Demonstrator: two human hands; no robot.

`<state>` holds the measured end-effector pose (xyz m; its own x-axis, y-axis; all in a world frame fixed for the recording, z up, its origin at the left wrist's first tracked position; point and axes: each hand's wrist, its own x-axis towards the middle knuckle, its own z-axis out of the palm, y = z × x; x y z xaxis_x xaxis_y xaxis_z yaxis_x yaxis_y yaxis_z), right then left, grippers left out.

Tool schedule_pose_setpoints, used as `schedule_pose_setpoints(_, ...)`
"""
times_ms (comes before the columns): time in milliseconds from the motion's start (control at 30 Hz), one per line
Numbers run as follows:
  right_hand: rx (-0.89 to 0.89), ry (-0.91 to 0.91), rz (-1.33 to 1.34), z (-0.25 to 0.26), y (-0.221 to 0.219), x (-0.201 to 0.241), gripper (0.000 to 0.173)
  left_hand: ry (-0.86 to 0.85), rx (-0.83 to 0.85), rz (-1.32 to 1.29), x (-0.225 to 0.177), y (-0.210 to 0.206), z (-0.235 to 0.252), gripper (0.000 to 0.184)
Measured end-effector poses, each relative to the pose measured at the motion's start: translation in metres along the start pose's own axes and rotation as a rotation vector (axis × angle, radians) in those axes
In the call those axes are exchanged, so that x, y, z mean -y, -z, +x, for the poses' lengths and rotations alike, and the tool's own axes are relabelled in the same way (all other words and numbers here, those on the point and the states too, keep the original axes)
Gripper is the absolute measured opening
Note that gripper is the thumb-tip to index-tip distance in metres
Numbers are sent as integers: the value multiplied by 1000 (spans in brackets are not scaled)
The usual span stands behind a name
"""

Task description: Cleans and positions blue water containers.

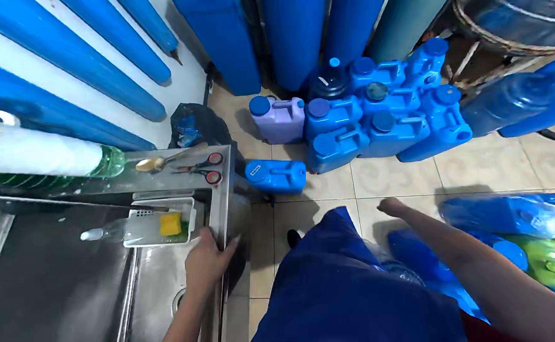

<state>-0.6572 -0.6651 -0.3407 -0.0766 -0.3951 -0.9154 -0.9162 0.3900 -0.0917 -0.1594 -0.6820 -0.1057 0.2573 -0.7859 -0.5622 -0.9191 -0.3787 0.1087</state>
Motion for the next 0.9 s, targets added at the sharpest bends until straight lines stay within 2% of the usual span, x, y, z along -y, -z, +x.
schedule_pose_setpoints(133, 29, 181, -137, 62, 79, 109, 45, 29, -145, -90, 1, -12, -1, 71)
schedule_pose_setpoints(200, 57, 286, -255, 100, 100, 168, 47, 109, -223, -154, -8, -21, -5, 68)
schedule_pose_setpoints(267, 78, 381, -339, 136, 115, 226, 53, 189, -372, -231, -19, -35, -7, 65)
schedule_pose_setpoints(333, 109, 496, -425, 166, 117, 276, 49, 201, -562, -204, -20, -48, -5, 64)
schedule_pose_setpoints(400, 154, 593, -474, 194, 108, 312, 43, 183, -681, -157, -18, -54, -1, 69)
schedule_pose_setpoints(467, 181, 599, -487, 212, 102, 339, 54, 189, -752, -158, -20, -56, 0, 74)
schedule_pose_setpoints(567, 190, 572, -301, 228, 83, 362, 65, 202, -1016, -151, -24, -66, -1, 71)
schedule_pose_setpoints(633, 235, 531, -162, 246, 65, 365, 72, 186, -1285, -168, -29, -82, -3, 52)
schedule_pose_setpoints(700, 229, 505, -147, 237, 51, 368, 71, 191, -1441, -204, -45, -106, -11, 40)
schedule_pose_setpoints(733, 211, 493, -203, 214, 50, 370, 67, 219, -1457, -216, -57, -125, -18, 38)
schedule_pose_setpoints(800, 190, 527, -315, 178, 54, 356, 60, 316, -1370, -237, -85, -179, -46, 38)
schedule_pose_setpoints(900, 161, 622, -375, 198, 29, 328, 57, 590, -1164, -455, -140, -270, -109, 38)
